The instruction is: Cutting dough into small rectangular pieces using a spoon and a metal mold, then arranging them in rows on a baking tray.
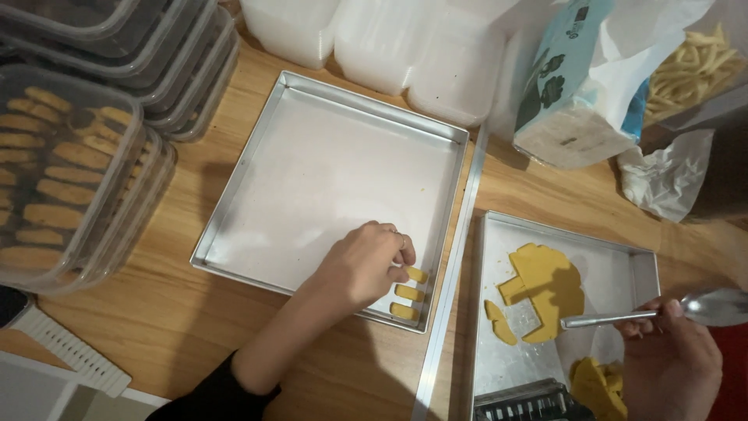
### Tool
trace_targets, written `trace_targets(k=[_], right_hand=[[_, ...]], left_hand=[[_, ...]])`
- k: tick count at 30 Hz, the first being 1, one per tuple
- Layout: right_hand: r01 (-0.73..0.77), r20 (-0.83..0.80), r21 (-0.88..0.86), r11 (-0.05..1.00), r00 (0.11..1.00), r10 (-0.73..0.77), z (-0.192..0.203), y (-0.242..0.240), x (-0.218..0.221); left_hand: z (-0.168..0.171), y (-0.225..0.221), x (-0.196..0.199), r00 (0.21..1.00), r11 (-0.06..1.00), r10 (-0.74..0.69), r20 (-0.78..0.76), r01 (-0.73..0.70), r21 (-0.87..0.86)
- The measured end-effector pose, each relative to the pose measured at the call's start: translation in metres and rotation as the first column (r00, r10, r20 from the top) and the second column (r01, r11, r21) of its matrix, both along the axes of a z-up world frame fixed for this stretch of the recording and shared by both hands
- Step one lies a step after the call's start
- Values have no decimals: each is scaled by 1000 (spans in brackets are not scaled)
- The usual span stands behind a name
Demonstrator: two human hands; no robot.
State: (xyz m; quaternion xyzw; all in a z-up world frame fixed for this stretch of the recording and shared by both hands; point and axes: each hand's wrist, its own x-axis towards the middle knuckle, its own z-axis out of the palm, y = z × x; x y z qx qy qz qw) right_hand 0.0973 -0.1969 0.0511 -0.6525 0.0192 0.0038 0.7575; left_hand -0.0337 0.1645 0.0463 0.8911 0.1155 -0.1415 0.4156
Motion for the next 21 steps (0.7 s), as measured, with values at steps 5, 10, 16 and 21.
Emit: trace_targets(k=[5,10,16,21], right_hand=[[-3,7,4,1000,1000,3,-5,-5,4],[5,6,4,1000,1000,-5,-7,-8,7],[-4,8,4,1000,1000,4,-1,-1,2],[25,9,-32,999,1000,-25,2,2,-1]], left_hand=[[-7,-2,0,999,1000,-6,38,6,16],[-10,-3,0,997,999,-26,67,24,33],[-6,-4,0,998,999,-23,60,20,39],[0,-5,0,999,999,1,50,-3,42]])
